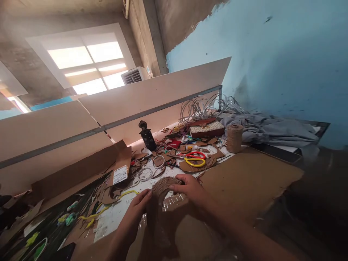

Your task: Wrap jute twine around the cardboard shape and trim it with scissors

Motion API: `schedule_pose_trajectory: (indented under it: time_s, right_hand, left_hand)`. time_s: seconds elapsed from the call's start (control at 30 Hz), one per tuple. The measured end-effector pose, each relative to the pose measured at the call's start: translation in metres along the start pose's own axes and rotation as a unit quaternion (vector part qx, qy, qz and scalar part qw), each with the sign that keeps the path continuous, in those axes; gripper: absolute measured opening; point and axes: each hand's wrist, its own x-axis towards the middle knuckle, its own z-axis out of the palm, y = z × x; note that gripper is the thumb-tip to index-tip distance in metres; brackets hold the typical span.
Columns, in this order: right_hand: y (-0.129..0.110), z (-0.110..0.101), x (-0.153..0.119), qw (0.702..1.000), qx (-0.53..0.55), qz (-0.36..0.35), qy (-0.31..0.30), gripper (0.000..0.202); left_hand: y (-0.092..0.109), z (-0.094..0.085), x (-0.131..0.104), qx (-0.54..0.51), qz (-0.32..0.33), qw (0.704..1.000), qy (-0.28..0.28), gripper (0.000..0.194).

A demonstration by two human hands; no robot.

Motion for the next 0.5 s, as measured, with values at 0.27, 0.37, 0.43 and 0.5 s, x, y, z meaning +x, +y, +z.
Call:
schedule_pose_trajectory:
  time_s: [0.27,0.37,0.43,0.5]
  right_hand:
    - [0.010,-0.010,-0.001,0.995,-0.084,-0.044,0.012,0.041]
    - [0.009,-0.028,-0.007,0.956,-0.285,-0.073,0.015,0.035]
    - [0.009,-0.046,-0.012,0.899,-0.428,-0.076,0.052,0.031]
    - [0.010,-0.065,-0.016,0.840,-0.532,-0.070,0.084,0.036]
  left_hand:
    - [-0.012,-0.005,-0.006,-0.055,-0.002,0.998,-0.019,0.048]
    - [-0.013,-0.022,-0.003,-0.040,-0.028,0.999,0.018,0.057]
    - [-0.011,-0.035,-0.005,-0.019,-0.045,0.998,0.036,0.060]
    - [-0.007,-0.045,-0.011,0.022,-0.045,0.998,0.049,0.056]
